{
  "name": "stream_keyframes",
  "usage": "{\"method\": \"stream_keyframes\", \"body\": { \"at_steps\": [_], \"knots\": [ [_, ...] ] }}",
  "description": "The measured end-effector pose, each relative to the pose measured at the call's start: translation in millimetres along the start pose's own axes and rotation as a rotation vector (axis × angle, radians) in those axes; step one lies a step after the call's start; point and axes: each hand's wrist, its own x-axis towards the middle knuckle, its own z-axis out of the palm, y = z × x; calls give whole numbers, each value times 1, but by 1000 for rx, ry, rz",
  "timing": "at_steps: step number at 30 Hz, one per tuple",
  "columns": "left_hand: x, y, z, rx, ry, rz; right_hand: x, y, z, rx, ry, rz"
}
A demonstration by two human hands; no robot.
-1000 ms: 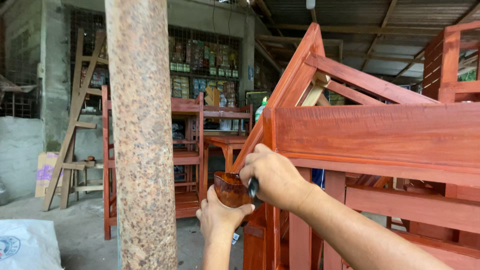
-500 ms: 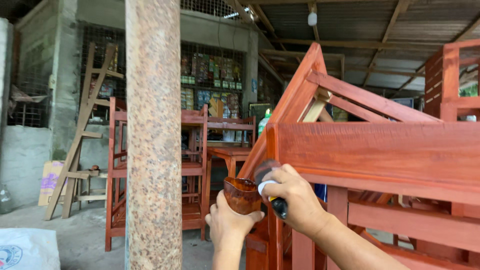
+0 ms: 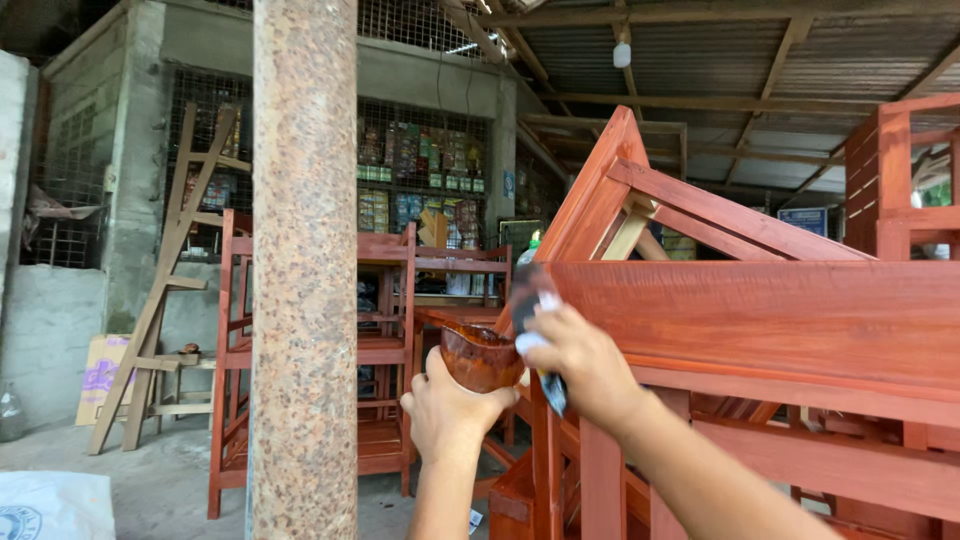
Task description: The person applies reddish-brown wood stain to a wooden bench frame using a brush, holding a stained cup of stain in one hand. They brush the legs, rails, and slats of the furniture, moving around the piece to coat different surfaces.
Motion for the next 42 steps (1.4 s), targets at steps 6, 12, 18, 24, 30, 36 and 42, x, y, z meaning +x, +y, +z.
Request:
{"method": "stream_keyframes", "body": {
  "at_steps": [6, 12, 18, 24, 30, 36, 42],
  "knots": [
    [1, -8, 0, 57, 11, -2, -17, -5, -6, 77, 45, 55],
    [3, -8, 3, 37, -40, -7, 11, 35, -7, 80, 302, 67],
    [4, -11, 5, 27, -9, 16, 71, 103, -15, 323, 62, 709],
    [8, -11, 6, 28, -25, -16, 86, 99, -43, 357, -148, 602],
    [5, -13, 9, 39, -49, -43, 56, 60, -44, 316, 78, 315],
    [-2, -24, 10, -13, 27, -25, 3, 10, -37, 185, 155, 119],
    [1, -34, 14, -90, 151, -15, -10, 7, -30, 204, -35, -58]
  ]
}}
